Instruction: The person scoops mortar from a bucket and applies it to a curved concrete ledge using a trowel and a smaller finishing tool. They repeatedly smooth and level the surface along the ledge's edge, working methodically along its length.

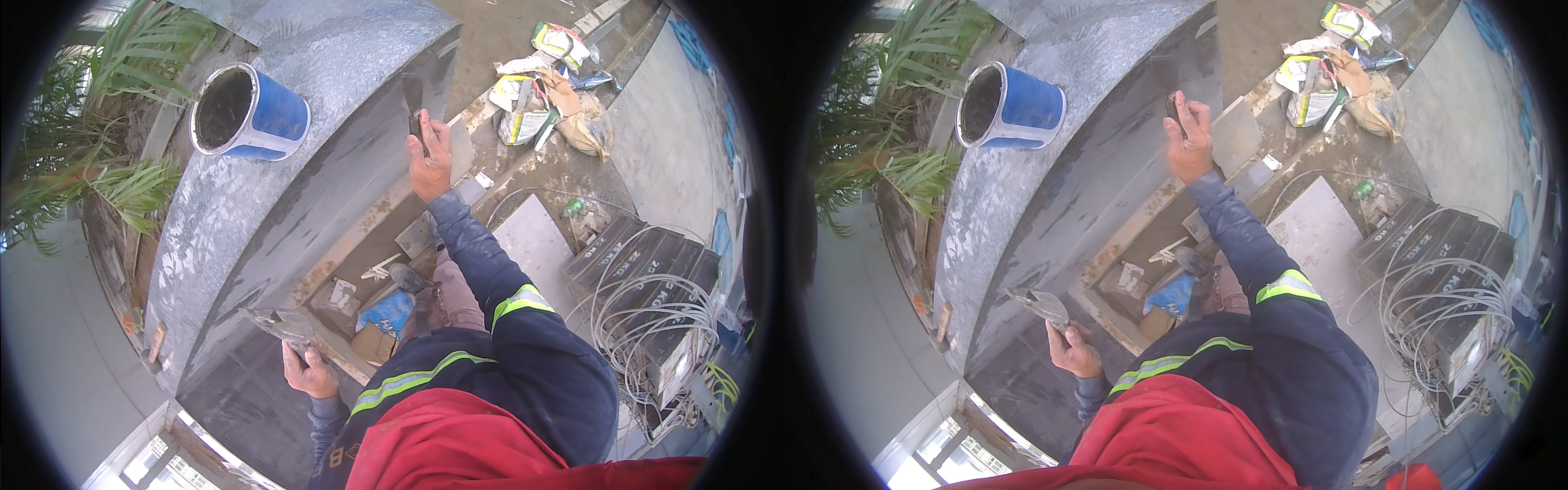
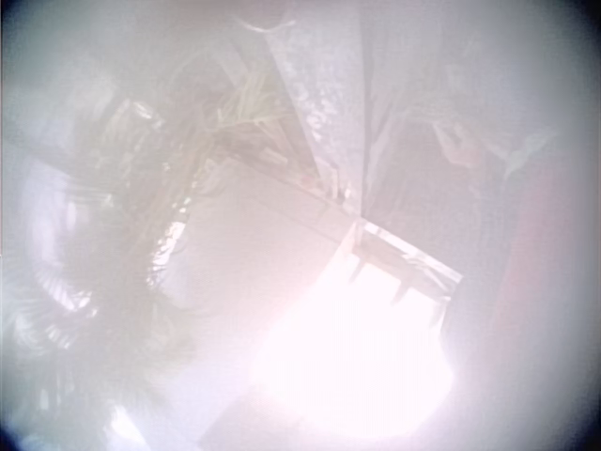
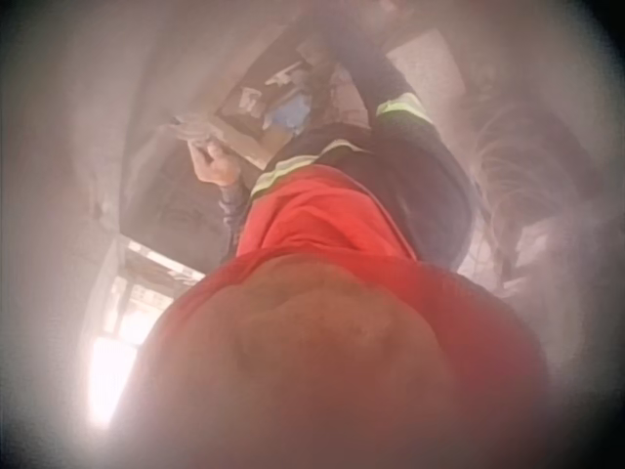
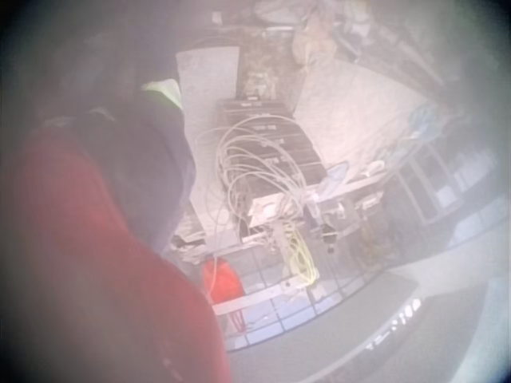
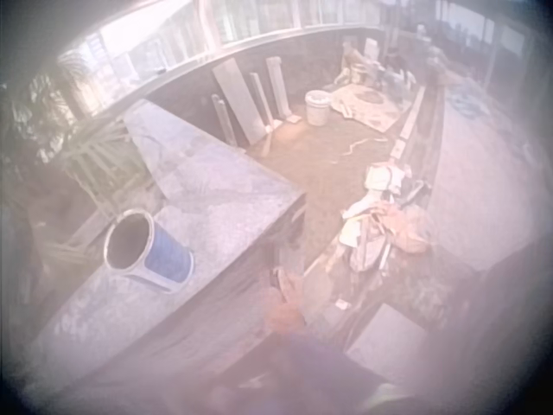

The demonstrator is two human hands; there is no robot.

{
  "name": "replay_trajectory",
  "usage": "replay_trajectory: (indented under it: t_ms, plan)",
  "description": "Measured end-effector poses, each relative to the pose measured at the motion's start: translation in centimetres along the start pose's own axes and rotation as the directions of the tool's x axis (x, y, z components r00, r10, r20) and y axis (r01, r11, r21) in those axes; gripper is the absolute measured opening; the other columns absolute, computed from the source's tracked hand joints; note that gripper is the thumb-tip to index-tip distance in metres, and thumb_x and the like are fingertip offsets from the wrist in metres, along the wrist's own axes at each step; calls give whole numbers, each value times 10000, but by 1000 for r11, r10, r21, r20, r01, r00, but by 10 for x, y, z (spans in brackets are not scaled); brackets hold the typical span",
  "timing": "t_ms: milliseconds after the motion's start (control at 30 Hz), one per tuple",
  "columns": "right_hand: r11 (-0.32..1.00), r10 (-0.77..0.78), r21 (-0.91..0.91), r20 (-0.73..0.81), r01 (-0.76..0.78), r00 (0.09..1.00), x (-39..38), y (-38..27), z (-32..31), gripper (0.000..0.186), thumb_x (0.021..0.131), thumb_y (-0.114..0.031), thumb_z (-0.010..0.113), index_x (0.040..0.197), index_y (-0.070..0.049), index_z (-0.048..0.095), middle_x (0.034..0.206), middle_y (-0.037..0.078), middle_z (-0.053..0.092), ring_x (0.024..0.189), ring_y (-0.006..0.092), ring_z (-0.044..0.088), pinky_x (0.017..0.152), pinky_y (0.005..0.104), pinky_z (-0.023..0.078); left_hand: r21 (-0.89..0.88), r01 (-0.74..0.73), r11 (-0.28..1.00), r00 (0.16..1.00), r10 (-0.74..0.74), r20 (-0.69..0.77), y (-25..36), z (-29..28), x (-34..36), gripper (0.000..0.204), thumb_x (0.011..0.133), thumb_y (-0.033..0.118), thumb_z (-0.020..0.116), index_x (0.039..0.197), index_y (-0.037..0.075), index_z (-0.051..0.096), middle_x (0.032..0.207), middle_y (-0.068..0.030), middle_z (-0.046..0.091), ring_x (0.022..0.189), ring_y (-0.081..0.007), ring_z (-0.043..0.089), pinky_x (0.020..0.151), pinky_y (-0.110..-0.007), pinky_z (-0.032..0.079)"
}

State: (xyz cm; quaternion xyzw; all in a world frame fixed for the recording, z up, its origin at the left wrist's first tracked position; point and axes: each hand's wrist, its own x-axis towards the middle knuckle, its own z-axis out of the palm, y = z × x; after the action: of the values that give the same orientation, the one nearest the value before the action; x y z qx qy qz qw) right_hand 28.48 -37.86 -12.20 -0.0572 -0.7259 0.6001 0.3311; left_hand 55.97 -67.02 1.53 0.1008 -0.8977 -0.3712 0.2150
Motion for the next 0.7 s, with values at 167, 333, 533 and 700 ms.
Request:
replay_trajectory:
  t_ms: [167, 333, 533, 700]
  plan:
    - [999, -21, -32, -58, 19, 998, 34, -27, 13, 559, 924, -87, 690, 1461, -132, 545, 1175, 137, 531, 1062, 277, 553, 930, 366, 484, -38, 225, 974, 974, -223, 43, 9, -7, -2, 618, 970, 354, 646, 1294, -164, 549, 1051, -193, 695, 901, -268, 671, 795, -354, 507]
    - [1000, -12, -15, 30, 12, 999, -25, -7, 21, 544, 921, -85, 689, 1447, -128, 560, 1191, 145, 530, 1054, 282, 563, 899, 380, 498, 36, 165, 986, 986, -165, 7, 12, -5, -1, 635, 967, 371, 650, 1279, -173, 558, 1082, -210, 719, 936, -289, 704, 835, -373, 536]
    - [999, 26, -18, -44, -27, 999, 11, -33, 16, 532, 924, -109, 689, 1441, -132, 567, 1195, 160, 531, 1062, 305, 565, 922, 385, 492, -51, 197, 979, 980, -194, 53, 16, -4, -1, 607, 977, 353, 644, 1309, -145, 545, 977, -150, 674, 815, -212, 628, 726, -320, 472]
    - [999, 6, -50, 116, -1, 993, -32, -30, 16, 507, 933, -123, 677, 1430, -134, 580, 1181, 164, 528, 1060, 311, 563, 925, 388, 491, -22, 105, 994, 994, -106, -17, 18, 7, 4, 597, 968, 322, 651, 1298, -164, 548, 1010, -174, 717, 861, -257, 683, 788, -358, 533]
